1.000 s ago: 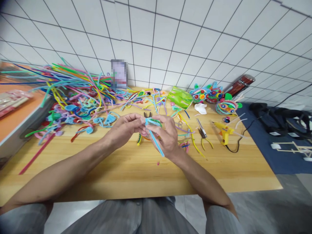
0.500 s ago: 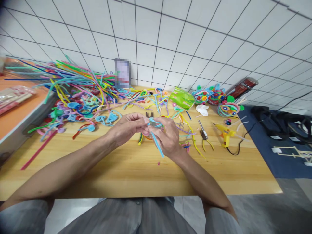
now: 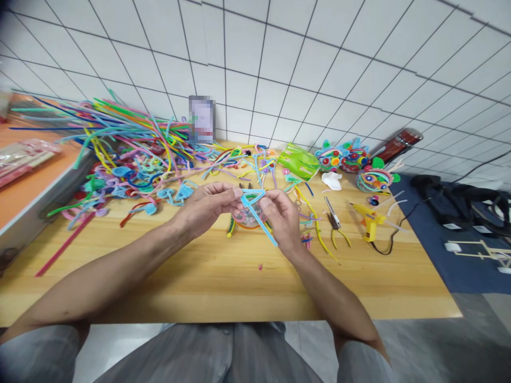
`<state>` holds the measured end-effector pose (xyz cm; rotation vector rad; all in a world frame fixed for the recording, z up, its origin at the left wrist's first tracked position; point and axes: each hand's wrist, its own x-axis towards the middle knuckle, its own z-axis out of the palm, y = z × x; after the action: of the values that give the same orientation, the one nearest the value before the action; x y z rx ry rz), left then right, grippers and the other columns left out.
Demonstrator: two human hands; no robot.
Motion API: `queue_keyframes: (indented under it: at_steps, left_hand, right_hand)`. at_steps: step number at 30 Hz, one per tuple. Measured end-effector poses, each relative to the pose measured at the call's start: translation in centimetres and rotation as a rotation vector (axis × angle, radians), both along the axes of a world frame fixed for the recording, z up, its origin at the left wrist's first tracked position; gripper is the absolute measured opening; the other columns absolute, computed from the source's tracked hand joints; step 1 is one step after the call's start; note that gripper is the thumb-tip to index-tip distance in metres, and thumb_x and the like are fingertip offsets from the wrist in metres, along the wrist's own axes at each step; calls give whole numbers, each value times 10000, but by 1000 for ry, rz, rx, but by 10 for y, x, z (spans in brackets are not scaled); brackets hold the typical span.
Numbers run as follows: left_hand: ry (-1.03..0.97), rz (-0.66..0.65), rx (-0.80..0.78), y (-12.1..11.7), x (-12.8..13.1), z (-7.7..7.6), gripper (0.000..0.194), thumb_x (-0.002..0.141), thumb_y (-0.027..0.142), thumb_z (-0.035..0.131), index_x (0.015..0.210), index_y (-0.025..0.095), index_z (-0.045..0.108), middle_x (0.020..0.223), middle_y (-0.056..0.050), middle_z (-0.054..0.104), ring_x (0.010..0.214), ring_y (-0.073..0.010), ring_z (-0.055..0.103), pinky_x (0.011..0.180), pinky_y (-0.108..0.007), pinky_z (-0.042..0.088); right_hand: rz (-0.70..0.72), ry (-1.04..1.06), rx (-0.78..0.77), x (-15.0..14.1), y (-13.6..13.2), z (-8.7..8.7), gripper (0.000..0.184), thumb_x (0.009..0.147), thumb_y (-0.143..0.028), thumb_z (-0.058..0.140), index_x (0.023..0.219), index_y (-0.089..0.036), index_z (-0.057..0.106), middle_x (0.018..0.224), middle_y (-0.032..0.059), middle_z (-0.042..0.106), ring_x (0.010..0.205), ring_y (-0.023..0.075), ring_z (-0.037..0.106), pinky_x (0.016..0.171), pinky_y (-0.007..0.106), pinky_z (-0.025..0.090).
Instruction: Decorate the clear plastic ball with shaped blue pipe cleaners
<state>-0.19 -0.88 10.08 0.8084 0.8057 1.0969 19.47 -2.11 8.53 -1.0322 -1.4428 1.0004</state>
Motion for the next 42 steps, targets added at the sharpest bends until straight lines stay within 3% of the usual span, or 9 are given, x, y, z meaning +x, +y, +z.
queue_keyframes:
  at_steps: [6,18,20,25,28,31,35,40,42]
  left_hand:
    - [24,0,41,-3,1,-2,422,664,453,971,833,125,766,724,-44,762,645,-138,708,629,-245,593]
    - [-5,-115,-28,0,1,-7,371,735,437,914,874,143,734,724,-36,744,616,-139,693,643,-262,585]
    - [139,-28,142,-1,0,-8,314,823,444,837,931,166,741,796,-43,750,702,-161,701,691,-285,581]
    - [731,249,930,-6,-2,-9,172,881,269,748,1049,240,768,1214,-112,743,1159,-263,657,1011,-422,526]
    - [960,261,1179,-7,-2,-15,154,933,206,670,1033,252,777,1184,-122,759,1093,-260,666,1007,-443,509]
    - [1026,283,1254,-7,-3,-20,170,989,200,616,994,246,780,1059,-109,788,951,-225,687,908,-392,527]
    - [869,306,1151,-8,-2,-20,131,989,246,652,957,216,776,941,-82,792,862,-187,703,820,-329,552]
    - [404,99,509,-11,5,-10,308,861,456,820,863,158,745,762,-32,744,658,-138,661,651,-262,552]
    - [253,8,320,-13,7,-7,413,754,513,902,846,145,739,757,-27,744,642,-132,657,653,-266,563]
  right_hand:
    - [87,-32,-94,-8,-5,6,344,841,-548,788,836,-219,687,781,-4,667,713,153,577,672,292,492]
    - [76,12,-168,-9,-3,8,279,778,-438,806,736,-216,642,670,-29,614,637,129,530,616,263,460]
    - [74,25,-206,-8,-1,7,267,781,-427,796,736,-213,641,657,-35,601,616,120,509,600,256,431]
    - [79,25,-260,-3,2,3,268,806,-433,777,743,-205,654,669,-35,603,613,115,506,604,260,408]
    - [101,30,-262,-3,1,2,285,822,-442,777,733,-201,655,667,-36,602,610,112,501,607,260,399]
    - [128,43,-265,-4,0,3,313,826,-462,797,726,-203,652,643,-49,566,594,106,476,597,259,382]
    - [118,77,-193,0,-1,8,388,906,-548,722,722,-215,645,669,-26,598,620,128,524,613,277,428]
    - [-83,-38,118,7,-2,16,204,909,-448,759,948,-252,717,870,-3,678,793,162,621,745,309,522]
    - [-68,-99,170,7,-4,17,209,907,-392,764,1070,-267,725,981,11,707,901,180,656,836,339,546]
